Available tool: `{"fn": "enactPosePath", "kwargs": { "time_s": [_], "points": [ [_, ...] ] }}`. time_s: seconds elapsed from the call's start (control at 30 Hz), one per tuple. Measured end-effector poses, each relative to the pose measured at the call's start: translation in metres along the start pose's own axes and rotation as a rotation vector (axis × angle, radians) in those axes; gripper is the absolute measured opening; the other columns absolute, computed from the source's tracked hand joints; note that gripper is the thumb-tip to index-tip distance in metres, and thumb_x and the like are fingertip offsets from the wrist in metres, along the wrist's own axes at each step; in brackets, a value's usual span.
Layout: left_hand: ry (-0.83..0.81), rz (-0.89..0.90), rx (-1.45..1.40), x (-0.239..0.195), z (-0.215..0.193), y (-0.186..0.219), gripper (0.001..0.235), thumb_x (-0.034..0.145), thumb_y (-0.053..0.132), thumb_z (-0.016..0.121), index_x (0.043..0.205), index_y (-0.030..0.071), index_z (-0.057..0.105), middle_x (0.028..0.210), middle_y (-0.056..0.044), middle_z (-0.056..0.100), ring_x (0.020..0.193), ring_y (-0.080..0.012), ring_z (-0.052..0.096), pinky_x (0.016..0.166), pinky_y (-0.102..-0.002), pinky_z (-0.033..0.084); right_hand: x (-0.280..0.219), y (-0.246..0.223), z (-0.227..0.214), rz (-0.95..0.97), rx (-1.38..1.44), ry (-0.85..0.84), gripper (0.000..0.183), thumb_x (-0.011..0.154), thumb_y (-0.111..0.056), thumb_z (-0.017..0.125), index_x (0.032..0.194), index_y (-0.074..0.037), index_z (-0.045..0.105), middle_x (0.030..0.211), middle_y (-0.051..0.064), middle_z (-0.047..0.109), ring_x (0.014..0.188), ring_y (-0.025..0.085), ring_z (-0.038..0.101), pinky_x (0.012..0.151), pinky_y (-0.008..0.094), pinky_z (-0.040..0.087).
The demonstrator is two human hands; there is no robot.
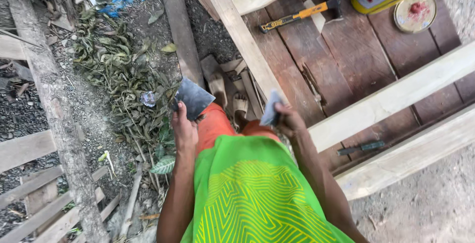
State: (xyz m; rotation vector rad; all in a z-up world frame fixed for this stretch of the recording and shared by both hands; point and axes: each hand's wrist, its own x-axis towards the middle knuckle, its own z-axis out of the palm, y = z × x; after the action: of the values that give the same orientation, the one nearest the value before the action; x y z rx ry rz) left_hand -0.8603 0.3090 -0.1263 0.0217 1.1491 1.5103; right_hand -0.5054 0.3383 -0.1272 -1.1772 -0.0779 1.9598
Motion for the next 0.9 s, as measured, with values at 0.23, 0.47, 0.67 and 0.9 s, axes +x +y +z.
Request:
{"fn": "enactPosePath", "kwargs": {
  "time_s": [0.23, 0.47, 0.67, 0.9],
  "points": [
    [-0.026, -0.202, 0.208, 0.067, -0.002, 0.006, 0.039, 0.101, 0.036, 0.063, 0.127, 0.008, 0.061, 0.112, -0.008, 0.069, 0.091, -0.0206, 0.069, 0.061, -0.038, 0.061, 0.019, -0.016, 0.002, -0.286, 0.382, -0.009, 0.032, 0.089, -0.037, 0.079, 0.111, -0.015, 0.069, 0.1, 0.006, 0.075, 0.085, 0.029, 0.072, 0.065, 0.047, 0.058],
    [-0.066, -0.161, 0.549, 0.136, -0.003, 0.025, 0.051, 0.097, 0.043, 0.064, 0.12, -0.003, 0.068, 0.113, -0.011, 0.068, 0.095, -0.0205, 0.063, 0.081, -0.038, 0.053, 0.061, -0.022, 0.074, -0.49, 0.145, 0.219, 0.036, 0.088, -0.012, 0.078, 0.12, -0.013, 0.062, 0.096, -0.001, 0.066, 0.081, 0.014, 0.063, 0.068, 0.032, 0.054],
    [-0.09, -0.131, 0.573, 0.21, 0.001, 0.017, 0.047, 0.104, 0.033, 0.066, 0.121, -0.01, 0.069, 0.11, -0.017, 0.071, 0.094, -0.0253, 0.065, 0.081, -0.04, 0.051, 0.041, -0.044, 0.129, -0.467, 0.214, 0.329, 0.035, 0.085, -0.026, 0.072, 0.112, -0.007, 0.061, 0.088, 0.011, 0.072, 0.071, 0.027, 0.073, 0.053, 0.036, 0.056],
    [-0.079, -0.182, 0.445, 0.222, 0.024, 0.026, 0.041, 0.099, 0.029, 0.065, 0.122, -0.005, 0.065, 0.11, -0.009, 0.071, 0.094, -0.0208, 0.068, 0.079, -0.036, 0.053, 0.07, -0.024, 0.116, -0.65, -0.011, 0.371, 0.027, 0.086, -0.019, 0.076, 0.104, -0.003, 0.064, 0.079, 0.011, 0.07, 0.061, 0.024, 0.068, 0.051, 0.036, 0.052]
  ]
}}
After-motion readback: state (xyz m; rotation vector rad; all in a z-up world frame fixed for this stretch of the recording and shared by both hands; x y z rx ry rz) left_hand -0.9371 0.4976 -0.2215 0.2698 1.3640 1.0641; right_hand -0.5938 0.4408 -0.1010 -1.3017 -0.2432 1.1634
